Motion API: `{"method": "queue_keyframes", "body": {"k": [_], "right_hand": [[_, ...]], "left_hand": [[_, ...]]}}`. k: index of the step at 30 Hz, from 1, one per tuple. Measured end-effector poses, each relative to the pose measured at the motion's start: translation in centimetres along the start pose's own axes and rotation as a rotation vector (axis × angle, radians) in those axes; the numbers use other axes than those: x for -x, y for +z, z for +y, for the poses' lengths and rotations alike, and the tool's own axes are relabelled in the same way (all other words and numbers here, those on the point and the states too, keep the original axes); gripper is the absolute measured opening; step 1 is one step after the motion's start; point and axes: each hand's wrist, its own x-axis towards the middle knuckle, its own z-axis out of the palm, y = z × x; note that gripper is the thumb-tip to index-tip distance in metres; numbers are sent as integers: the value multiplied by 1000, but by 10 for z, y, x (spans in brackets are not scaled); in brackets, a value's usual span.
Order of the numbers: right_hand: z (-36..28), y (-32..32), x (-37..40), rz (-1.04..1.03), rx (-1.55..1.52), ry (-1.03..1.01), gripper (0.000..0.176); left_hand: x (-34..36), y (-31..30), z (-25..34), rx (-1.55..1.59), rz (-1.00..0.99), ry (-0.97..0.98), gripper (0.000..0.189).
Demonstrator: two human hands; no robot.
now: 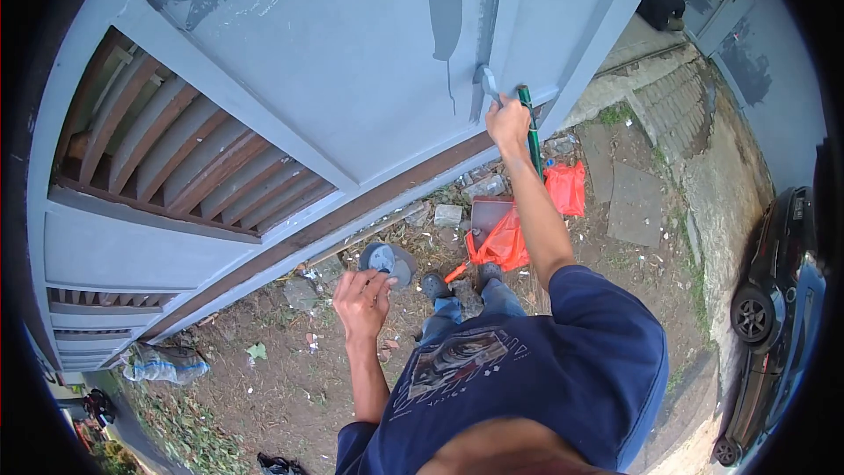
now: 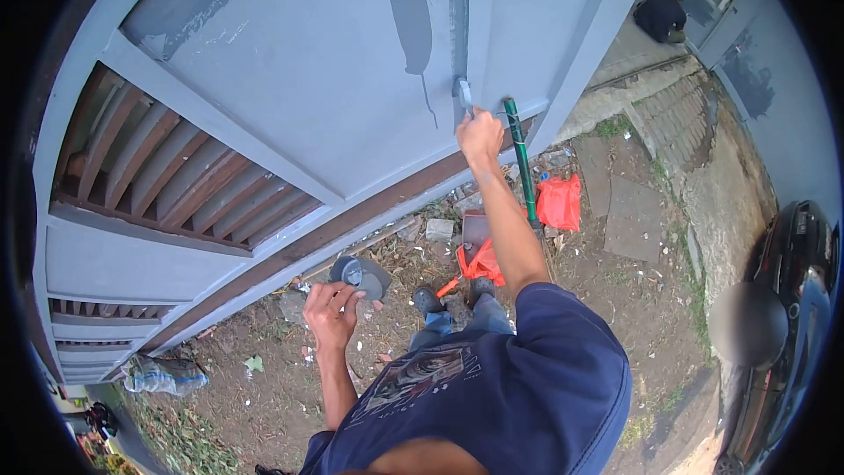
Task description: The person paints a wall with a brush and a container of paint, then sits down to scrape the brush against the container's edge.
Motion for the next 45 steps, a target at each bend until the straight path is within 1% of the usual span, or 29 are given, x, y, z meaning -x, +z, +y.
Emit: {"method": "queue_keyframes", "body": {"k": [2, 3, 5, 6, 8, 9, 11, 12, 14, 18, 20, 22, 25, 28, 30, 32, 35, 37, 39, 41, 43, 45], "right_hand": [[-32, -39, -1, 173, -108, -65, 30], [-46, -57, -6, 186, -111, -74, 30], [-71, -87, -21, 289, -237, -154, 32], [-80, -98, -28, 299, -237, -160, 32], [-97, -119, -39, 395, -248, -264, 33], [-104, -129, -39, 399, -250, -271, 33], [-122, -151, -42, 498, -317, -359, 31], [-134, -164, -44, 504, -322, -369, 31], [-152, -182, -48, 596, -405, -470, 31], [-160, -178, -64, 630, -408, -520, 30], [-142, -151, -63, 569, -286, -467, 31], [-113, -115, -57, 553, -247, -372, 32], [-74, -67, -25, 376, -177, -245, 33], [-36, -27, 5, 206, -82, -124, 33], [-7, 1, 18, 170, -64, -108, 34], [2, 6, 25, 132, -46, -89, 34], [-2, -9, 32, 87, -36, -84, 34], [-29, -36, 31, 179, -123, -100, 34], [-57, -61, 17, 313, -194, -218, 32], [-91, -88, -5, 399, -290, -298, 30], [-120, -115, -31, 467, -293, -358, 30], [-144, -140, -47, 561, -374, -447, 31]], "left_hand": [[-2, -4, 1, 0, 17, 12, 16], [-4, -7, 3, 1, 28, 27, 16], [-9, -11, 5, 0, 44, 55, 16], [-10, -12, 7, -6, 50, 79, 17], [-12, -12, 10, 0, 64, 78, 16], [-11, -13, 11, 1, 67, 71, 16], [-12, -14, 13, 13, 80, 70, 16], [-12, -14, 14, 24, 81, 68, 16], [-13, -14, 15, 22, 84, 77, 16], [-10, -13, 18, 23, 75, 80, 16], [-8, -10, 19, 33, 90, 74, 18], [-4, -9, 19, 44, 106, 63, 21], [-4, -9, 19, 55, 96, 56, 20], [-2, -8, 18, 35, 65, 66, 16], [-3, -7, 18, 51, 52, 58, 16], [-4, -7, 17, 50, 51, 58, 16], [-3, -8, 17, 50, 51, 55, 16], [-7, -7, 16, 54, 54, 59, 16], [-9, -6, 16, 57, 57, 70, 16], [-14, -8, 19, 61, 52, 77, 16], [-17, -10, 21, 59, 55, 87, 16], [-21, -10, 21, 70, 66, 99, 16]]}}
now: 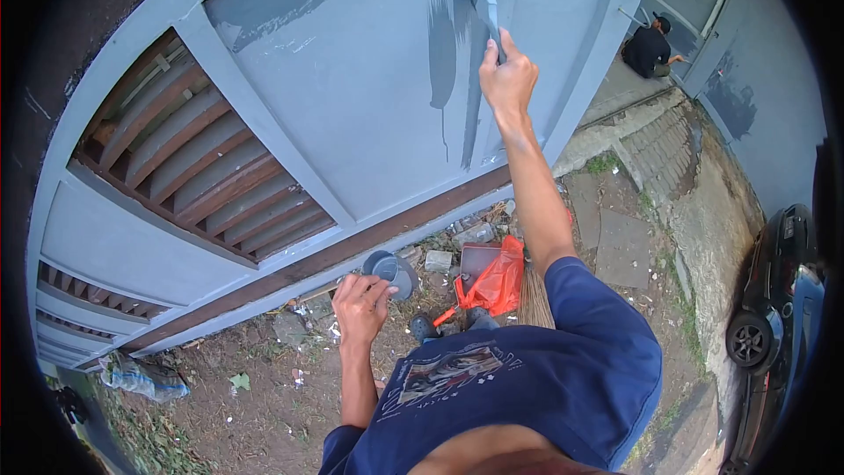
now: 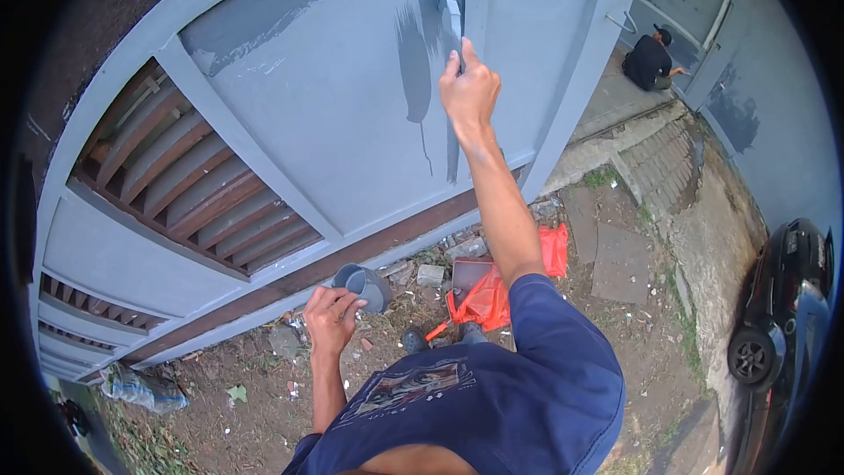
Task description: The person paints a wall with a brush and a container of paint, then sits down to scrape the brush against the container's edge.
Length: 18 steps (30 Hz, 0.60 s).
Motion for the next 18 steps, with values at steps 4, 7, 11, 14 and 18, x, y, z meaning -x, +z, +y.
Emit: {"method": "queue_keyframes", "body": {"k": [4, 7, 11, 14, 18], "right_hand": [[-18, -1, -35, 113, -48, -110, 30], [-13, 5, -22, 41, -21, -81, 29], [30, 22, 50, -91, 61, 25, 29], [54, 21, 109, -236, 99, 173, 32], [98, 27, 185, -457, 239, 343, 36]], "left_hand": [[-6, 4, -2, 30, 7, 33, 16], [-9, 7, -4, 29, -7, 43, 16], [-6, 11, -6, 42, -3, 42, 16], [-4, 13, -10, 65, -21, 17, 15], [-6, 12, -11, 61, -49, 26, 19]]}}
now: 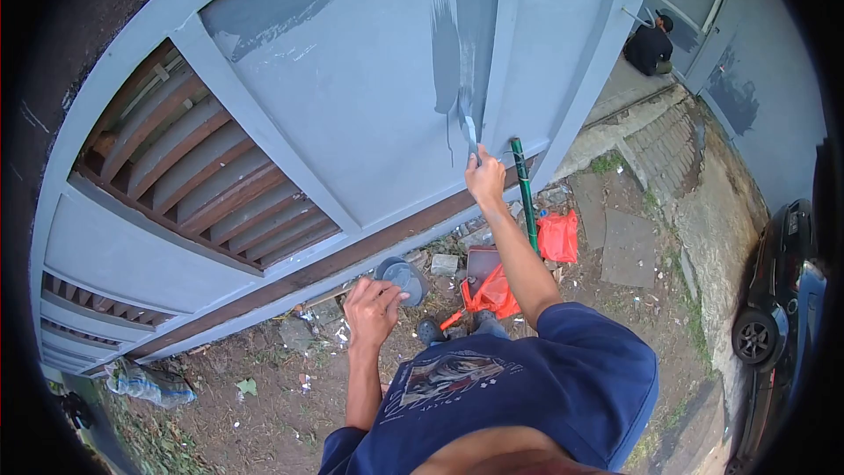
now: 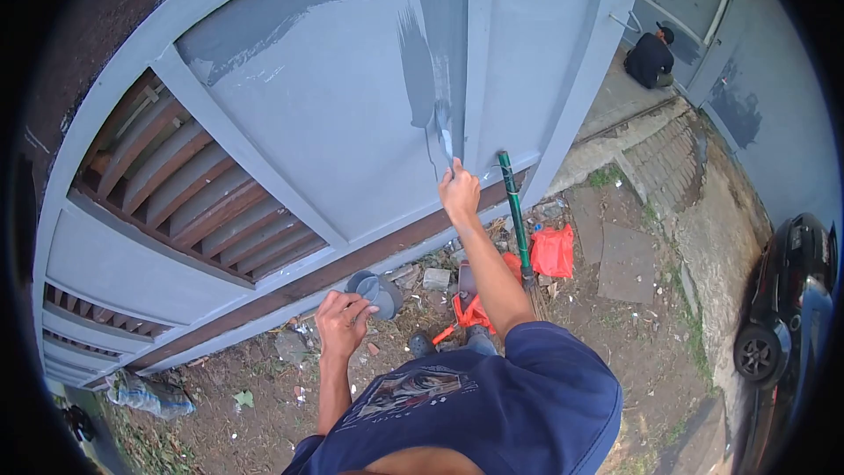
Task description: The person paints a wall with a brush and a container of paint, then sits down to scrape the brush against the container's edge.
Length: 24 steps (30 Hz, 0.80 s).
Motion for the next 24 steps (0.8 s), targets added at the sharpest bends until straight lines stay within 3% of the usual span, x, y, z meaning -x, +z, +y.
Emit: {"method": "queue_keyframes", "body": {"k": [6, 13, 14, 19, 24], "right_hand": [[52, 37, 21, -251, 80, 169, 36], [87, 65, 37, -426, 182, 289, 28], [86, 67, 38, -377, 160, 269, 31], [12, 27, 53, -190, -43, 118, 36], [-96, -42, 85, -344, -323, -98, 33]], "left_hand": [[5, -4, -2, -17, -10, -9, 19], [19, -6, -7, -22, -50, -16, 17], [20, -9, -9, -38, -51, -13, 16], [29, -20, -18, -36, -31, -42, 16], [32, -37, -30, -57, 39, -64, 17]]}}
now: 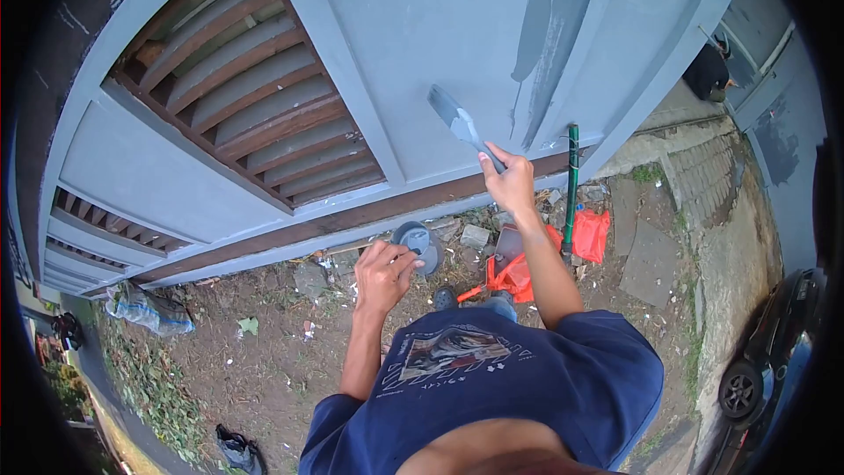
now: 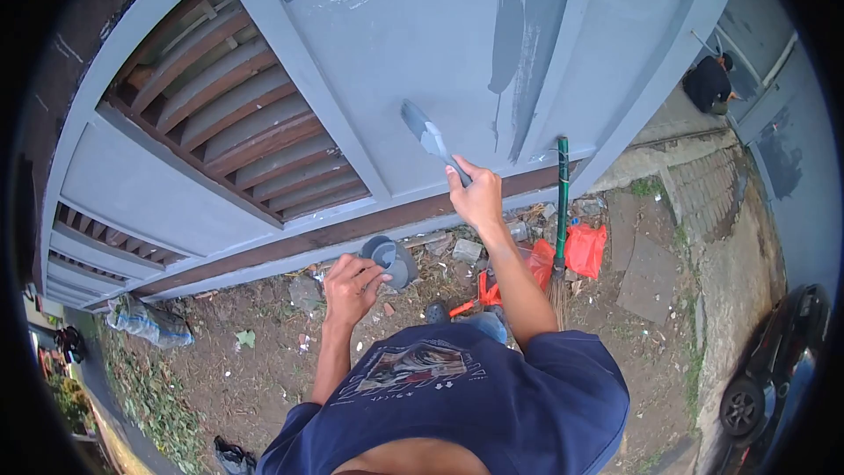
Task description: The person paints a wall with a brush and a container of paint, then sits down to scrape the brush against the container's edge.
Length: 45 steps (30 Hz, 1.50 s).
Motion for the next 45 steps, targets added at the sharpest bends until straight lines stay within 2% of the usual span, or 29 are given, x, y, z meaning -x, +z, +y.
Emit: {"method": "queue_keyframes", "body": {"k": [2, 4, 8, 12, 14, 18, 20, 24, 26, 33, 35, 41, 45], "right_hand": [[-42, -3, -6, -43, -184, -122, 29], [-85, -4, -24, 36, -261, -340, 26], [-167, -12, -79, 162, -321, -555, 24], [-205, -18, -116, 143, -302, -598, 26], [-203, -17, -126, 76, -225, -516, 30], [-189, -13, -121, 24, -168, -526, 34], [-183, -14, -116, -72, -89, -449, 34], [-152, -11, -116, -144, -35, -480, 33], [-141, -11, -111, -312, 155, -381, 32], [-67, 21, -105, -464, 257, -352, 32], [-52, 32, -100, -528, 283, -268, 33], [26, 83, -74, -523, 197, -189, 34], [92, 124, -60, -533, 177, -222, 33]], "left_hand": [[0, -10, -4, -19, 0, 31, 18], [2, -20, -7, -37, 28, 15, 18], [5, -36, -15, -71, 86, 9, 18], [14, -44, -21, -101, 118, -29, 17], [17, -49, -23, -116, 127, -35, 17], [22, -50, -27, -108, 120, -50, 17], [23, -50, -29, -116, 111, -49, 17], [26, -47, -30, -102, 101, -65, 17], [25, -46, -28, -97, 100, -68, 17], [24, -32, -25, -77, 98, -49, 17], [23, -29, -19, -65, 101, -55, 17], [27, -18, -9, -65, 102, -98, 17], [36, -11, -5, -71, 32, -184, 16]]}}
